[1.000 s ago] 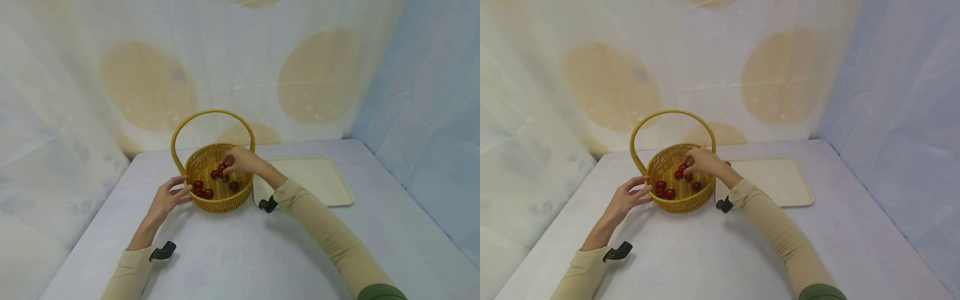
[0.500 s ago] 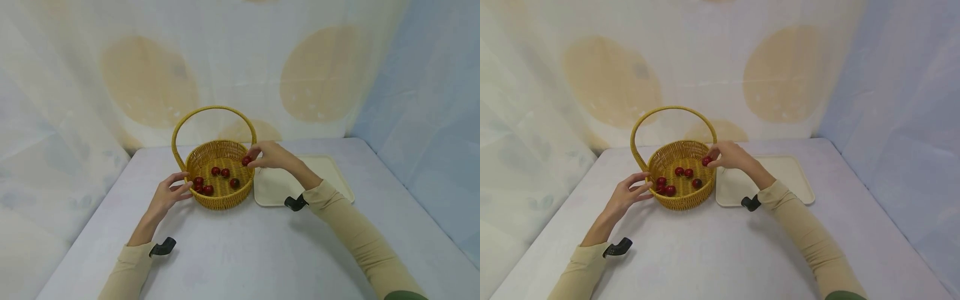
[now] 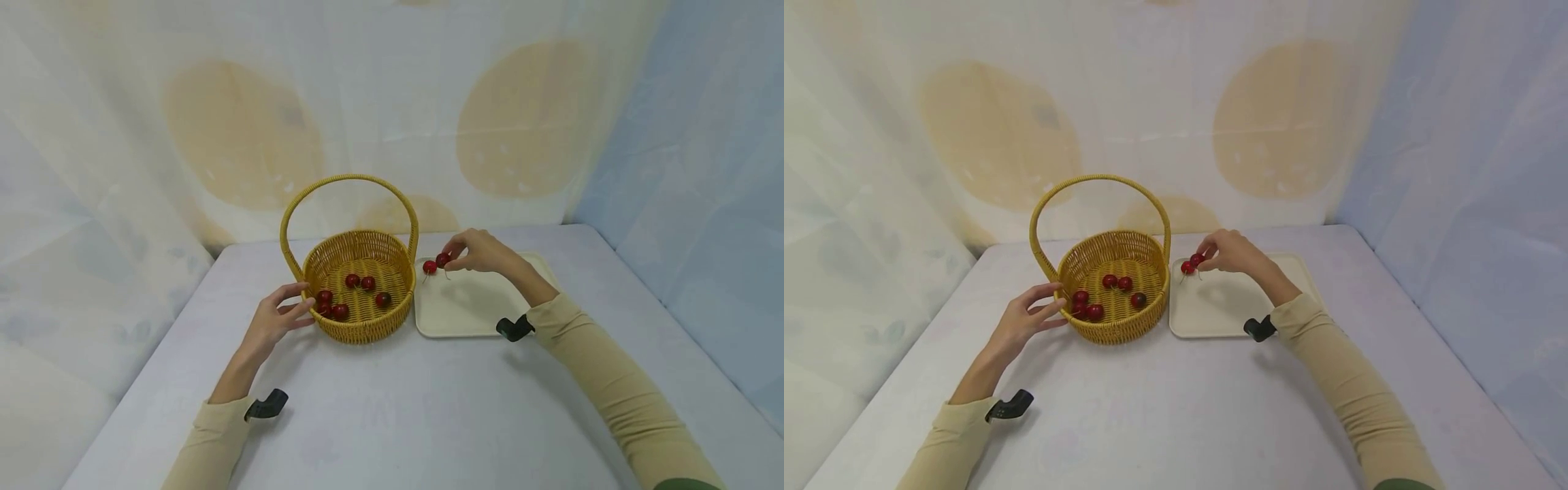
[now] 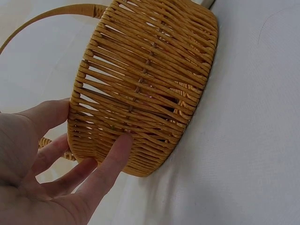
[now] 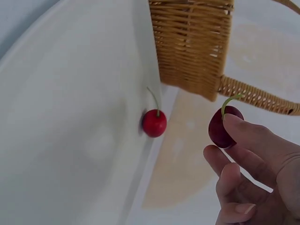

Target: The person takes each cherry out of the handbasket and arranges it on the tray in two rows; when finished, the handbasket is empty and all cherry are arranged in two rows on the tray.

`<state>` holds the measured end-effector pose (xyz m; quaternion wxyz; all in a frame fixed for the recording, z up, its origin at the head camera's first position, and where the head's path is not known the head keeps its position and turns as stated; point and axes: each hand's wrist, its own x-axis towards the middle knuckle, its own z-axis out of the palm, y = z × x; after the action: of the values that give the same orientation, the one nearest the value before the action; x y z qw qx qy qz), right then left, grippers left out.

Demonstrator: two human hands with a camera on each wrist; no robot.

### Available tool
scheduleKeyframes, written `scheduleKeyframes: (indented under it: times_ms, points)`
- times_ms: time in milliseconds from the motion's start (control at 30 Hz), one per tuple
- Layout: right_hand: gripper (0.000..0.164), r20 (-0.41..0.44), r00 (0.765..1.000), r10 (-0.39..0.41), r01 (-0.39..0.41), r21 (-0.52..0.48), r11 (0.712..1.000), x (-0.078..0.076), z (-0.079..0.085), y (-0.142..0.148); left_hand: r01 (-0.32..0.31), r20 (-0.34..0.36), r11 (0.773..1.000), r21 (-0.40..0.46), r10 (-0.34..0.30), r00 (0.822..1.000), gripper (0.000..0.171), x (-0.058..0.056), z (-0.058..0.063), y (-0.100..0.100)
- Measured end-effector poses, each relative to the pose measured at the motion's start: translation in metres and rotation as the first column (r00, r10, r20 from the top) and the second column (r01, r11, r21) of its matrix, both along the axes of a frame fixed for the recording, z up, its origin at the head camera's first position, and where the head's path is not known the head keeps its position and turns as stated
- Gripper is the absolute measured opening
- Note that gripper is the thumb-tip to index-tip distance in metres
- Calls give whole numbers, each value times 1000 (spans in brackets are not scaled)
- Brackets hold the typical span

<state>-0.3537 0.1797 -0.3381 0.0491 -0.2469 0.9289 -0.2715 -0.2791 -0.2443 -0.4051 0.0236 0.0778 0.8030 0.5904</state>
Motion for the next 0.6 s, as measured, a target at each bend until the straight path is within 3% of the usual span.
scheduleKeyframes:
  times_ms: [200,600]
  points:
    - [34,38,998,-51,51,-6,999,-6,-8,11,14,-3,1000,11,-14,1000,66,-1,-2,1]
    - [35,102,986,-134,136,-11,991,-32,-39,12,-4,4,1000,-17,4,1000,67,-1,-2,-1]
